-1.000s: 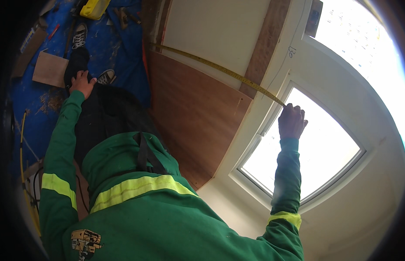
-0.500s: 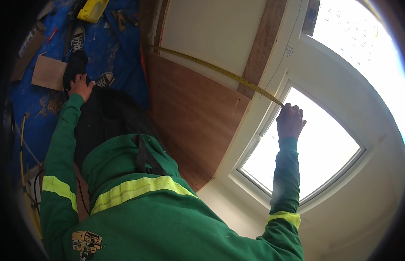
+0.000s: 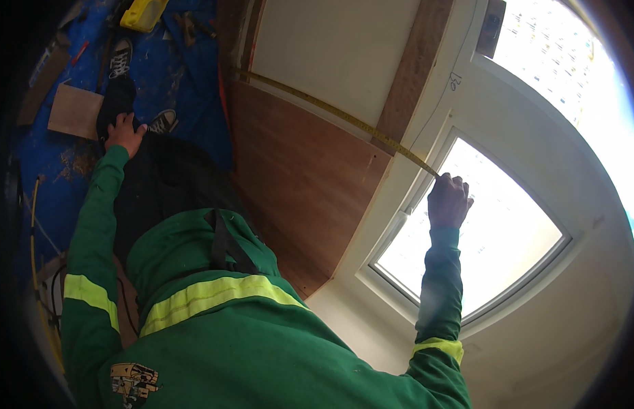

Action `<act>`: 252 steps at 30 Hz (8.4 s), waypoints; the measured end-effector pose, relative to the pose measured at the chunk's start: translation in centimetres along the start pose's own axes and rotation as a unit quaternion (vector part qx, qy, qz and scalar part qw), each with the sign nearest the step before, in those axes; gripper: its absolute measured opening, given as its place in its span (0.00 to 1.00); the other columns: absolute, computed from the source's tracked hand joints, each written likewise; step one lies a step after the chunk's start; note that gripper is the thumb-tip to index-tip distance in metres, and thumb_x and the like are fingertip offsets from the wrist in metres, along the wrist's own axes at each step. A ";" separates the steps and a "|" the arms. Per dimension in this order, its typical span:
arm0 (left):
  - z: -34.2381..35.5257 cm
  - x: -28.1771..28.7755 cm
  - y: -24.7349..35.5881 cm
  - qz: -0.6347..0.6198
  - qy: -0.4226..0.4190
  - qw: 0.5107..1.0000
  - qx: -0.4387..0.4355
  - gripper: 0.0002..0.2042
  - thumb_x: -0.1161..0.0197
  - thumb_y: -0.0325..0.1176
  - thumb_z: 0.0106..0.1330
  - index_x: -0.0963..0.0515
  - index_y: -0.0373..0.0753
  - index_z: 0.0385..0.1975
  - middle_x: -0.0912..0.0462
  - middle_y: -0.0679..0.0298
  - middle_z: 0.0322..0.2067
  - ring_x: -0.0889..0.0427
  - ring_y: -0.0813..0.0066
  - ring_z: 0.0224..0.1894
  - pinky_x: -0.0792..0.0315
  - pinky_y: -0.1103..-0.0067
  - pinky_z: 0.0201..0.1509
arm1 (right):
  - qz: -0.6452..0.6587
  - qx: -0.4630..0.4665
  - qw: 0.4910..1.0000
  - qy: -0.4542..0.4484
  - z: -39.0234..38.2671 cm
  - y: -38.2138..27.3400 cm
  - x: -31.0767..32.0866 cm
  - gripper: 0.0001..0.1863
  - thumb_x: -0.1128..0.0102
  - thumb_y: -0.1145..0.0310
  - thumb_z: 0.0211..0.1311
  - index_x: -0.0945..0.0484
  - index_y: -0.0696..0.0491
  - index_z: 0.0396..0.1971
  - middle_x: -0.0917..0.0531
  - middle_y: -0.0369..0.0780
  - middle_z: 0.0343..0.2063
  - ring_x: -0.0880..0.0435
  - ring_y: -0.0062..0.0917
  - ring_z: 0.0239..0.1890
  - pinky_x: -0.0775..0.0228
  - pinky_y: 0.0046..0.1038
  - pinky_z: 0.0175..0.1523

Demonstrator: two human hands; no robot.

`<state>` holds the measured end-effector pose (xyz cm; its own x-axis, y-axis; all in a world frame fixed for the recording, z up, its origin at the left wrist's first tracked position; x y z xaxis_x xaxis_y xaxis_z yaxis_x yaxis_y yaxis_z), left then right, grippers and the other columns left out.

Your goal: The person positions and secures a wooden trim piece along the top edge of a window frame. They use a tape measure to check dimensions and a utility knife to trim the wood for a precise fit. The person also moves around the room to retrieve tools and materials.

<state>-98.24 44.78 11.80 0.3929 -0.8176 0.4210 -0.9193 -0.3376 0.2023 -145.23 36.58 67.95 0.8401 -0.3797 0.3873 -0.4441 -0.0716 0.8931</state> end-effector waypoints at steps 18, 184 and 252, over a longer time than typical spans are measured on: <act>-0.4 0.3 0.3 0.006 -0.010 1.000 0.009 0.33 0.52 0.59 0.78 0.42 0.50 0.77 0.47 0.66 0.77 0.48 0.42 0.78 0.32 0.46 0.74 | 0.015 0.004 1.000 0.008 -0.1 0.0 -0.2 0.12 0.46 0.61 0.75 0.18 0.50 0.34 0.15 0.41 0.37 0.16 0.38 0.47 0.25 0.53 0.48; -3.4 -10.7 -14.0 -0.802 -0.087 0.584 0.090 0.26 0.54 0.47 0.82 0.24 0.31 0.62 0.16 0.57 0.55 0.17 0.66 0.53 0.23 0.72 0.59 | 0.045 0.045 0.988 0.137 50.0 0.7 28.3 0.10 0.43 0.68 0.69 0.13 0.52 0.37 0.12 0.45 0.39 0.14 0.41 0.52 0.29 0.60 0.63; -3.3 -6.3 -12.3 -0.757 -0.126 0.608 0.203 0.32 0.49 0.54 0.76 0.33 0.43 0.74 0.33 0.58 0.72 0.35 0.53 0.73 0.39 0.58 0.71 | -0.022 0.071 0.981 0.178 50.2 1.2 27.8 0.12 0.46 0.59 0.76 0.18 0.50 0.40 0.16 0.43 0.38 0.16 0.41 0.50 0.26 0.54 0.52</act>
<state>-89.37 55.61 9.54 0.8270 0.5455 -0.1360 0.5416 -0.8379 -0.0673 -138.07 -20.31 68.30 0.9037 -0.0297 0.4271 -0.4228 -0.2189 0.8794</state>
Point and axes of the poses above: each hand's wrist, its own z-axis towards the middle knuckle, its own x-axis out of the back of the hand, y = z × x, the point moved 3 cm from there along z, towards the middle knuckle
